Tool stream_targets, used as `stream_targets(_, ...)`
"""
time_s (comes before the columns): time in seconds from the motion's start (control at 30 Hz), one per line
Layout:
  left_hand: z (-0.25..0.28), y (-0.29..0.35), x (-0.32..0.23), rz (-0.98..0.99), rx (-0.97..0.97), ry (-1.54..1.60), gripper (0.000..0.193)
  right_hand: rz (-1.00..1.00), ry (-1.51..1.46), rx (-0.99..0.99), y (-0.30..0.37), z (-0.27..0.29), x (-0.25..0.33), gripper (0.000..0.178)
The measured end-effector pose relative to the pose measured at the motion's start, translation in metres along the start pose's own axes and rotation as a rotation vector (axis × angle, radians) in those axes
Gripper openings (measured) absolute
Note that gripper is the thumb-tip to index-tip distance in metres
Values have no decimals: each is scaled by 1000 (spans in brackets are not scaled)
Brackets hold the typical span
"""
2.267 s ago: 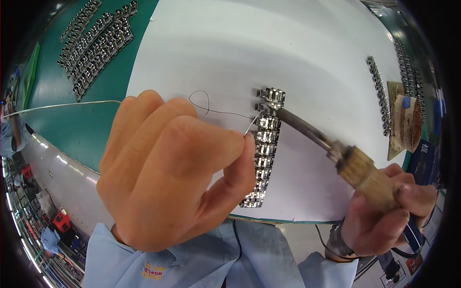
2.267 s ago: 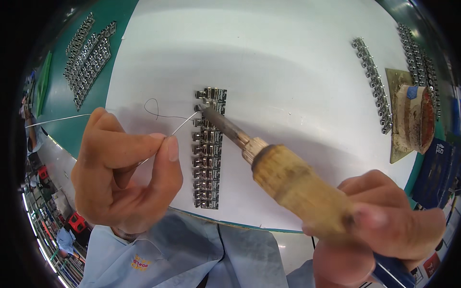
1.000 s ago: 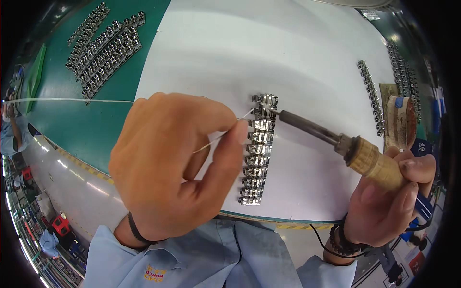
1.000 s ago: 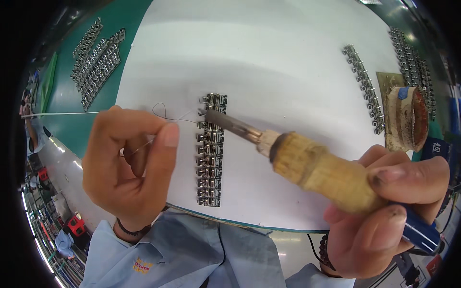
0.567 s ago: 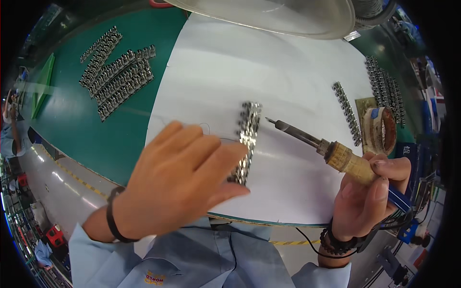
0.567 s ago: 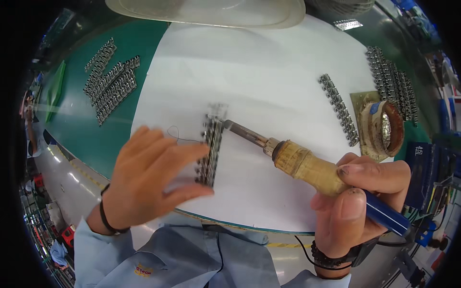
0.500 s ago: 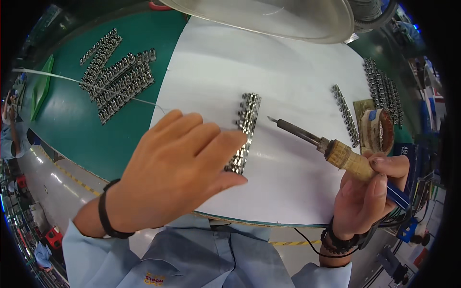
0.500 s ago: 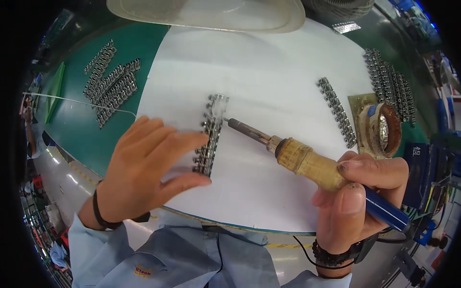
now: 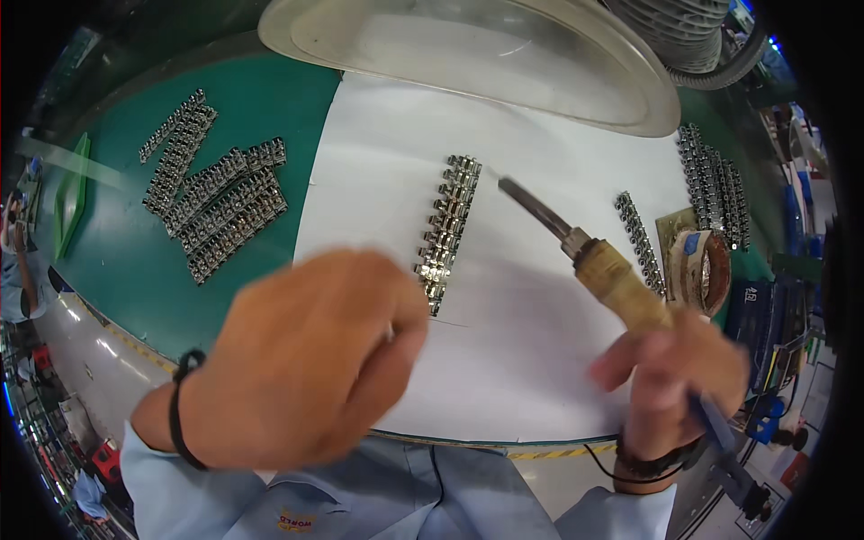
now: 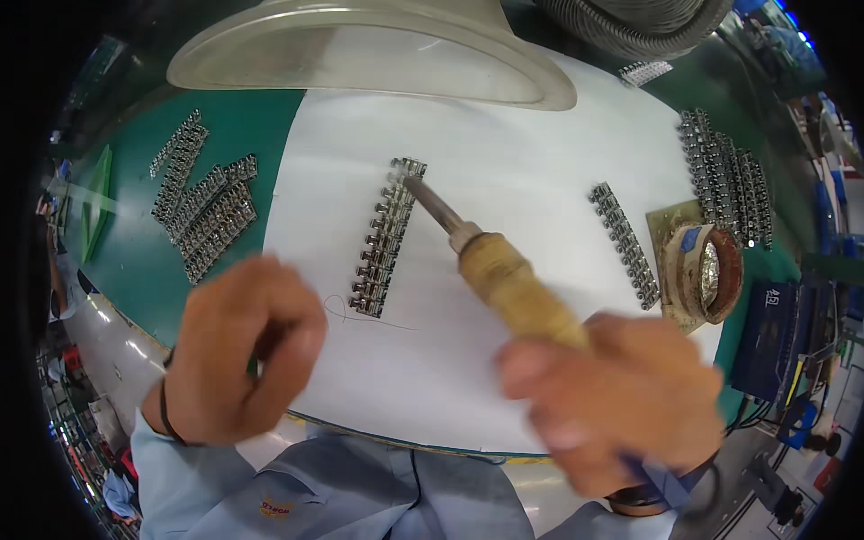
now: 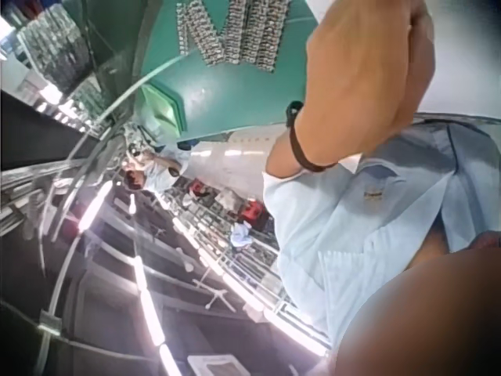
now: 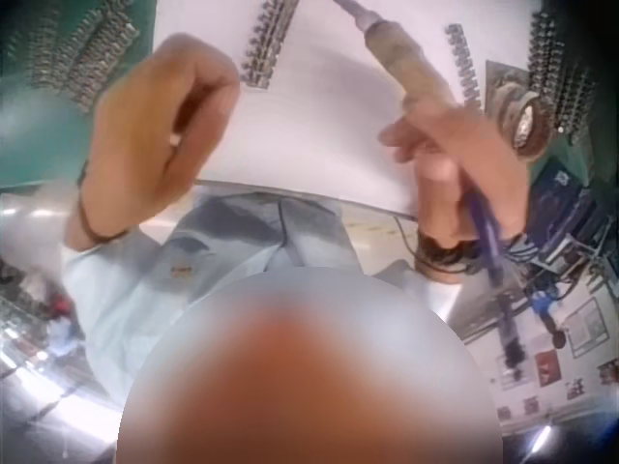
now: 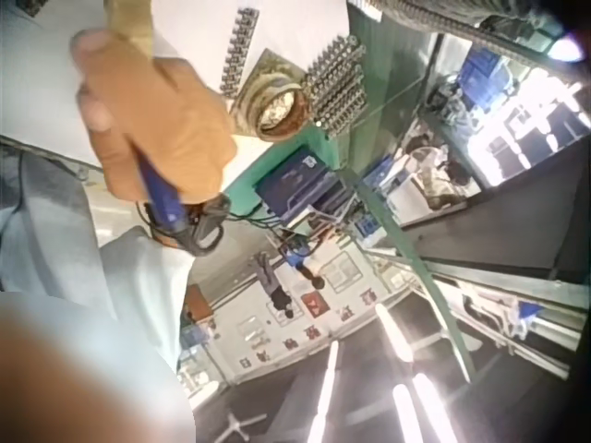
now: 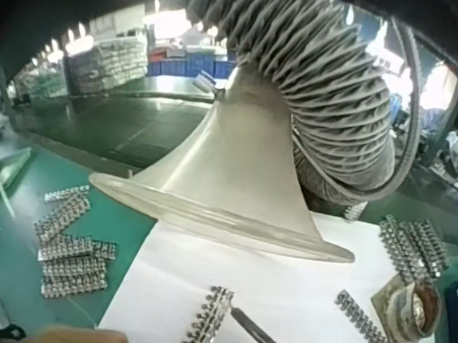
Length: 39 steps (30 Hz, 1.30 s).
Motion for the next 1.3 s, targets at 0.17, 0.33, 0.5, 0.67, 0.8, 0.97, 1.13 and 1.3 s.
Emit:
stream_targets(0.17, -9, 31, -32, -99, -9, 89, 16, 32, 57, 70, 23, -31, 34, 28)
stream_targets(0.33, -27, 65, -52, -3, -85, 346, 12, 189, 105, -34, 57, -45, 61, 32)
stream_targets(0.5, -22, 88, -68, -162, -118, 176, 16, 216, 254, -58, 88, -30, 85, 33)
stream_targets(0.67, 57, 80, -54, -728, -509, -835, 33, 243, 344, -175, 108, -15, 99, 25)
stream_targets(0.8, 157, 67, -34, -710, -679, -1106, 27, 264, 290, -323, 126, 1, 86, 20)
stream_targets(0.97, 249, 62, -64, -801, -890, -1414, 31, 53, 264, -392, 145, 22, 68, 16)
stream_targets(1.13, 291, 84, -79, -746, -908, -1469, 15, 323, 555, -390, 137, 31, 78, 7)
stream_targets(1.3, 273, 130, -50, -723, -879, -1377, 13, 172, 685, -384, 133, 36, 80, 7)
Point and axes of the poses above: each hand's wrist, its own y-axis away from the middle knuckle, its own z-axis out of the back of the hand, x = y × z, the point moved 2 cm from there along -y, towards the middle knuckle, and after that the axes turned 12 degrees about -x, right-handed, at the moved point
